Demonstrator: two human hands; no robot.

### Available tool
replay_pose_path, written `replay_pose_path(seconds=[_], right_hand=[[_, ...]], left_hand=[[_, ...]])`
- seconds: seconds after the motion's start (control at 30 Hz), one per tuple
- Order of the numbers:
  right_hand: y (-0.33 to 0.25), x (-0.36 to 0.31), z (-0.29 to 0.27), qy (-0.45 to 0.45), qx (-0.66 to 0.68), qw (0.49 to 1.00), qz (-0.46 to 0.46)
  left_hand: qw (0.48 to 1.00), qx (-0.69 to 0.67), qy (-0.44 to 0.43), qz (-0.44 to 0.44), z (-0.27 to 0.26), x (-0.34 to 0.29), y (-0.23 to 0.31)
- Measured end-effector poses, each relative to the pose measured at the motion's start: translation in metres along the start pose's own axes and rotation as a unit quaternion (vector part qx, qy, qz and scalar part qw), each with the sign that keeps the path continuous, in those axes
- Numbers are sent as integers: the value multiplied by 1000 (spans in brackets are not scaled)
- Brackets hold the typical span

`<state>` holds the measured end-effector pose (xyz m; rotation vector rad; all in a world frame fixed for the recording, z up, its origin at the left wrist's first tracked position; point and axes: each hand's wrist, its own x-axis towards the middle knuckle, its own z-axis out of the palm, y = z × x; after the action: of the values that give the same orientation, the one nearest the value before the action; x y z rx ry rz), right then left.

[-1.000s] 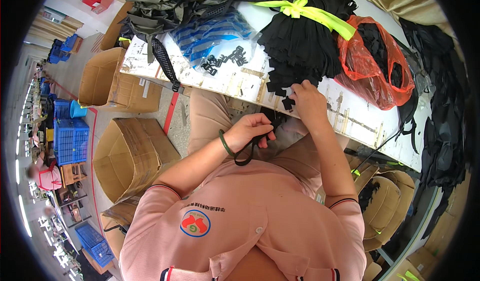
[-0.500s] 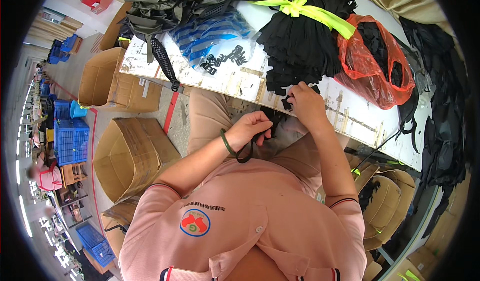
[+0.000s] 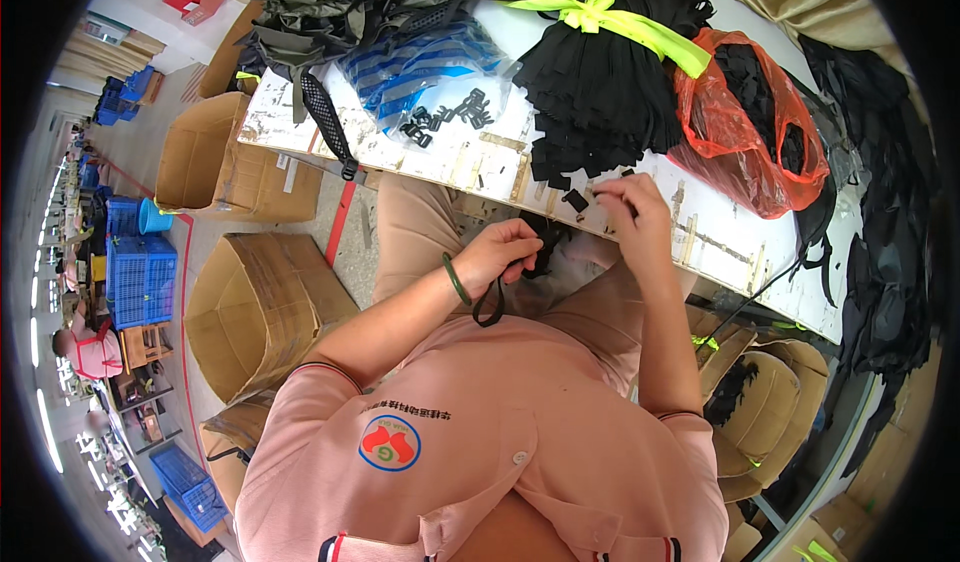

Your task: The recorder is assembling plastic buckles onto black straps in a manufacturing environment.

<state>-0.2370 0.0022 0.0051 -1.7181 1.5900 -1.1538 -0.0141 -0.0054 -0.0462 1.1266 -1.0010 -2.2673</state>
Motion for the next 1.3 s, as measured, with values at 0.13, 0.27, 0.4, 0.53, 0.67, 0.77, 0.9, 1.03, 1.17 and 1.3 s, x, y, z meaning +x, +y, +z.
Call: replay_pose_path(seconds=[0.13,0.27,0.4,0.53,0.67,0.77,0.9,1.03,1.17,1.3], right_hand=[[-14,-28,18,-51,106,993,23],[0,-46,38,-78,-12,995,-62],[-13,-55,30,-41,55,996,-50],[0,-58,39,-98,60,993,-35],[-6,-59,45,-109,84,990,1],[-6,-61,47,-131,98,985,55],[6,-57,50,-112,114,987,12],[-1,-49,48,-115,119,985,-52],[-4,-51,54,-63,153,984,65],[-4,-57,53,-14,330,915,233]], left_hand=[[1000,5,13,-5,3,-5,3],[999,42,16,-21,2,9,-21],[999,28,-6,-25,6,11,-32],[999,40,-13,-2,9,4,-31],[998,50,-28,-3,3,5,-33],[997,59,-43,-14,3,7,-32],[996,82,-26,10,7,2,-23],[995,80,-7,64,8,7,-22],[993,42,25,107,8,15,-20],[988,-8,56,141,9,12,-17]])
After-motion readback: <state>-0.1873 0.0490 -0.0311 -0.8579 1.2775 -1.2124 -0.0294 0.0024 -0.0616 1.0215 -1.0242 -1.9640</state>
